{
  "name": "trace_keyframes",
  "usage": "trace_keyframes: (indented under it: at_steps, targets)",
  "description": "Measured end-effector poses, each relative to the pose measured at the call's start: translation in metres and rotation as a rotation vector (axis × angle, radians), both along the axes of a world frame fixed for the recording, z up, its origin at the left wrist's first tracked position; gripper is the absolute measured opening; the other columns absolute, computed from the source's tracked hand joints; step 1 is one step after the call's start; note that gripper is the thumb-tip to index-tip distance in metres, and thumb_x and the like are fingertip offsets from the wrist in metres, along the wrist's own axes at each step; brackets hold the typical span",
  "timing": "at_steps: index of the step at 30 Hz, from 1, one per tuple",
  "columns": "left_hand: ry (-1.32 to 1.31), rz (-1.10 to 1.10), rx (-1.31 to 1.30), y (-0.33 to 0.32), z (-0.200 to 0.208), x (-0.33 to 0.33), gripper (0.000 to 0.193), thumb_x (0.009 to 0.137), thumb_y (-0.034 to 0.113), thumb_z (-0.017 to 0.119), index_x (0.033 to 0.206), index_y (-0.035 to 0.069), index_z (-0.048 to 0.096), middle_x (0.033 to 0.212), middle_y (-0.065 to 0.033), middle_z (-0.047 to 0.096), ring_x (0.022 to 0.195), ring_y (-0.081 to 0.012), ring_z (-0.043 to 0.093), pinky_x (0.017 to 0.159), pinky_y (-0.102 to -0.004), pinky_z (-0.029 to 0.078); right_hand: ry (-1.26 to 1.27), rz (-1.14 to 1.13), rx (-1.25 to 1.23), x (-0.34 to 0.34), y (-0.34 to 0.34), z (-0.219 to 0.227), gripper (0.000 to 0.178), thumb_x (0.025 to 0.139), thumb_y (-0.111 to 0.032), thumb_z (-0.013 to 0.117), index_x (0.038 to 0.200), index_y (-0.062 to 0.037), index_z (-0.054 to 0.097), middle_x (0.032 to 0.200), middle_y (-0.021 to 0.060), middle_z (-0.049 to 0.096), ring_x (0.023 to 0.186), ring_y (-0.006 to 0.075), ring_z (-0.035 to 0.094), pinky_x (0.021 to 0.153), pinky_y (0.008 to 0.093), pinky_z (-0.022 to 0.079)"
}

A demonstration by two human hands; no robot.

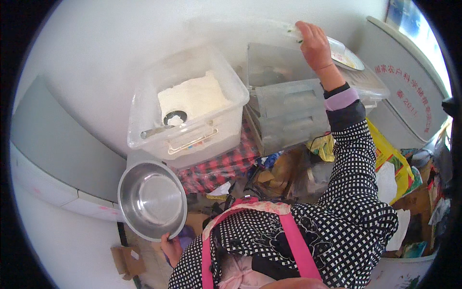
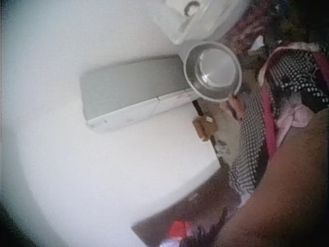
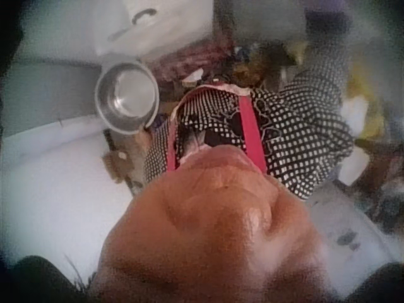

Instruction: The person washes a bunch of green onions under running water in a kitchen sink, then places them in a metal bowl. They walk to a storage area and scoop white powder from a bag into another metal bowl using a ladle.

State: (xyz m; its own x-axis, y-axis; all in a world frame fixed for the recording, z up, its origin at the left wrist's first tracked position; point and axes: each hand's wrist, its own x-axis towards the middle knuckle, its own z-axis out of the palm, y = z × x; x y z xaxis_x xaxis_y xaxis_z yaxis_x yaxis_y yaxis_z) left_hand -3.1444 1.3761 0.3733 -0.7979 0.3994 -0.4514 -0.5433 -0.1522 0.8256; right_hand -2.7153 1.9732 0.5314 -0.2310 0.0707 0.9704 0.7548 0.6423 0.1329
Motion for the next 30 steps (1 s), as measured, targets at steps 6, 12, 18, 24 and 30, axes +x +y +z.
trace_keyframes:
  at_steps: [6, 12, 18, 24, 30]
  targets:
    - [0.09, -0.074, 0.104, 0.018, -0.01, 0.016, 0.038, 0.071, 0.002, 0.054, 0.108, -0.002, 0.047, 0.103, -0.0118, 0.057, 0.091, -0.0211, 0.056, 0.078, -0.032, 0.046, -0.164, 0.007, -0.052, -0.018, -0.007, -0.041, 0.03, 0.071, -0.004, 0.052, 0.1, -0.0013, 0.052, 0.093, 0.0094, 0.056, 0.086, 0.0241, 0.055, 0.076, 0.0333, 0.045]
    - [0.058, -0.115, 0.078, 0.028, -0.007, 0.028, 0.038, 0.069, 0.004, 0.055, 0.106, -0.003, 0.048, 0.103, -0.0132, 0.056, 0.091, -0.0233, 0.056, 0.081, -0.0336, 0.045, -0.202, 0.108, -0.034, -0.028, 0.001, -0.06, 0.037, 0.071, -0.003, 0.051, 0.108, 0.0018, 0.048, 0.099, 0.0127, 0.054, 0.092, 0.0275, 0.054, 0.085, 0.0351, 0.043]
    - [0.098, 0.007, 0.089, 0.041, -0.011, 0.043, 0.015, 0.068, 0.007, 0.057, 0.081, 0.002, 0.052, 0.082, -0.0076, 0.058, 0.073, -0.0189, 0.057, 0.072, -0.03, 0.049, -0.178, -0.014, -0.216, -0.024, -0.014, -0.061, 0.048, 0.075, -0.014, 0.059, 0.118, 0.0014, 0.042, 0.115, 0.0141, 0.049, 0.108, 0.0274, 0.047, 0.093, 0.0391, 0.037]
    - [0.035, 0.048, 0.116, 0.036, -0.032, 0.041, 0.032, 0.071, 0.003, 0.052, 0.102, -0.007, 0.049, 0.103, -0.0152, 0.055, 0.095, -0.0257, 0.055, 0.087, -0.038, 0.046, -0.158, 0.068, -0.179, -0.026, -0.026, -0.061, 0.05, 0.074, -0.023, 0.064, 0.117, -0.0027, 0.046, 0.119, 0.0089, 0.049, 0.11, 0.0237, 0.047, 0.093, 0.0381, 0.037]
    - [0.025, -0.002, 0.267, 0.036, -0.048, 0.055, 0.041, 0.07, 0.002, 0.052, 0.111, -0.005, 0.046, 0.107, -0.0148, 0.054, 0.098, -0.026, 0.054, 0.087, -0.0387, 0.045, 0.051, 0.264, -0.062, -0.041, -0.023, -0.061, 0.037, 0.068, -0.016, 0.069, 0.103, -0.0082, 0.059, 0.108, 0.0045, 0.058, 0.103, 0.0226, 0.053, 0.086, 0.0359, 0.041]
